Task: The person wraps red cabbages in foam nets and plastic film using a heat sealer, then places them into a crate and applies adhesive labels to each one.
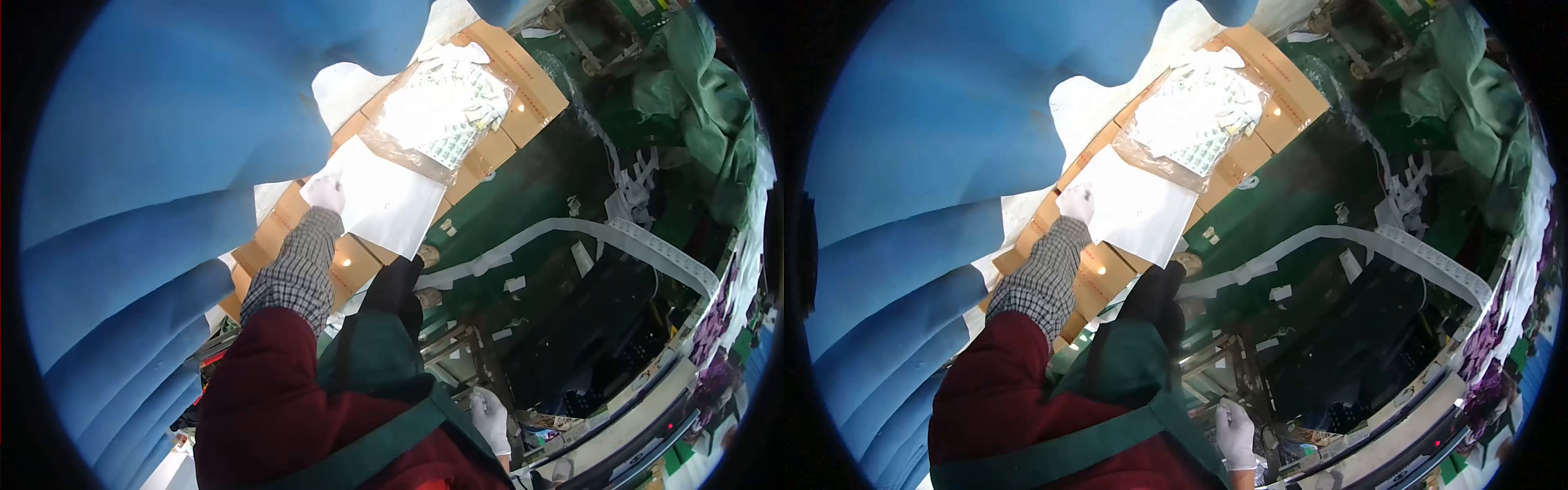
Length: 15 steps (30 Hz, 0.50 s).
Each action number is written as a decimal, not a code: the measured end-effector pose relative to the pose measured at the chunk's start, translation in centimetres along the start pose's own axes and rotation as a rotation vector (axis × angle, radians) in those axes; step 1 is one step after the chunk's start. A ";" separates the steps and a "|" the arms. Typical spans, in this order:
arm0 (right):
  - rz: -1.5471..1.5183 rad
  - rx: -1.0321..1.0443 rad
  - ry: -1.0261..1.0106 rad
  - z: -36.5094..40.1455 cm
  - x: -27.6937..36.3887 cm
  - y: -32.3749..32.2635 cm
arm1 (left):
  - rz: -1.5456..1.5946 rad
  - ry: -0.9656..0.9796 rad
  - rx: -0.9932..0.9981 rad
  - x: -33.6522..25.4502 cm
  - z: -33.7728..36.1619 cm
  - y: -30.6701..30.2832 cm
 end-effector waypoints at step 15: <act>-1.034 0.009 -0.198 0.3 4.3 -1.1 | 0.034 1.509 -0.005 -26.6 28.3 -7.4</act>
Point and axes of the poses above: each hand's wrist, its own z-axis away from the middle knuckle, its own y-axis out of the palm, x = y × z, the point moved 1 cm from there along -z, towards the middle knuckle, and after that the axes turned 11 degrees about x, right-handed, at the moved point
